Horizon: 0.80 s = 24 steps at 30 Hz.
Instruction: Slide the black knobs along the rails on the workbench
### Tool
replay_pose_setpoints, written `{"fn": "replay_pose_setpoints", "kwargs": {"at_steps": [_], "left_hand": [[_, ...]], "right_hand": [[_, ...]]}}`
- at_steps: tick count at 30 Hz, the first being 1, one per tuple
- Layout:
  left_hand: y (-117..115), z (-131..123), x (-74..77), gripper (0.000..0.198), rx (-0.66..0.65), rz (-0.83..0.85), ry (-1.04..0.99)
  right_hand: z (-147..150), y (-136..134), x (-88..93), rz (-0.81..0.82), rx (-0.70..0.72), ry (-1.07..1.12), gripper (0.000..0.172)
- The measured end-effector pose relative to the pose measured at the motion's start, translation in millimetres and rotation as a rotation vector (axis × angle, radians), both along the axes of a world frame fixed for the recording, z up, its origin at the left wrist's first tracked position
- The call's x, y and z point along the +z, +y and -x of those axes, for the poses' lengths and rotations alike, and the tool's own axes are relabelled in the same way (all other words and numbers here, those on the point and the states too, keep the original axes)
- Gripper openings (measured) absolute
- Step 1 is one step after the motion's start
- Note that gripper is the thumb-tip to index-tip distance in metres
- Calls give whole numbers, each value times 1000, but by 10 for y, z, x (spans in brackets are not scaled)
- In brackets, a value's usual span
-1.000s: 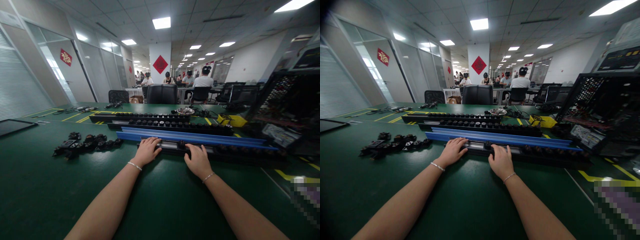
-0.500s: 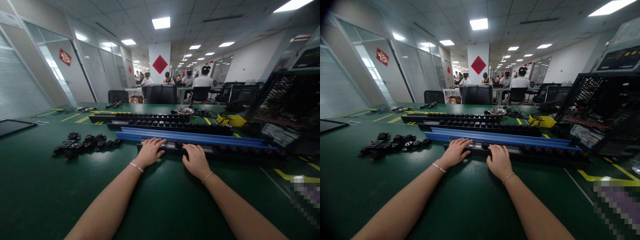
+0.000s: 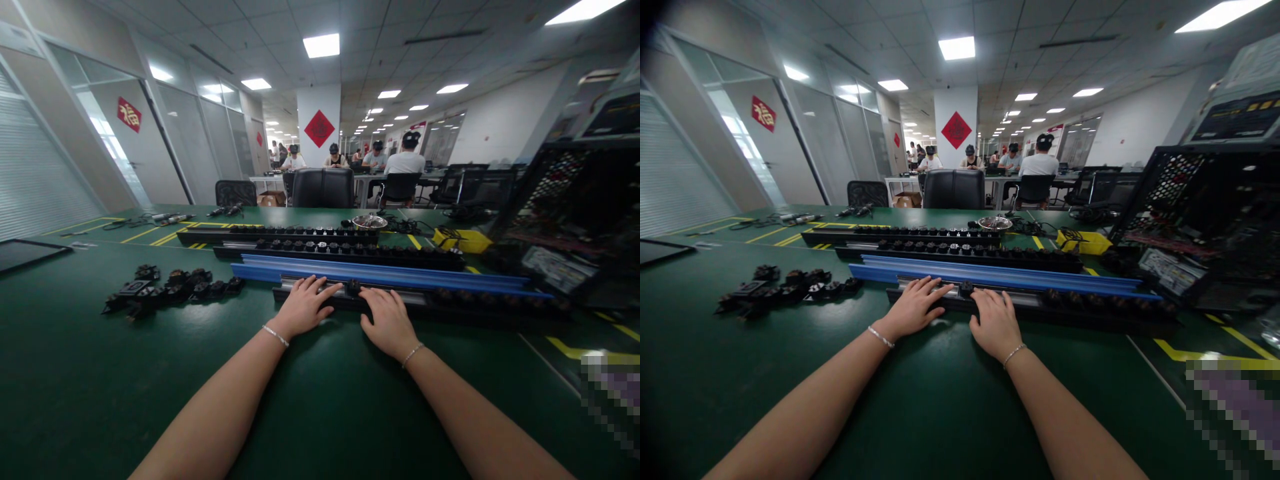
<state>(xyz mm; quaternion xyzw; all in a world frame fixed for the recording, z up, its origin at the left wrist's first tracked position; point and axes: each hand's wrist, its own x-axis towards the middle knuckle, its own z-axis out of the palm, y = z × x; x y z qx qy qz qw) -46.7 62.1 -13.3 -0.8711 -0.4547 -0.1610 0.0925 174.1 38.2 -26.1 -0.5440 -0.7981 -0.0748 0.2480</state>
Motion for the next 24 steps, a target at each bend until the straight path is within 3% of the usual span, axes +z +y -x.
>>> {"fn": "replay_pose_setpoints", "kwargs": {"at_steps": [24], "left_hand": [[-32,-98,-7,57,14,-12,96]], "right_hand": [[70,-7,-47,-24,38,-109,49]]}}
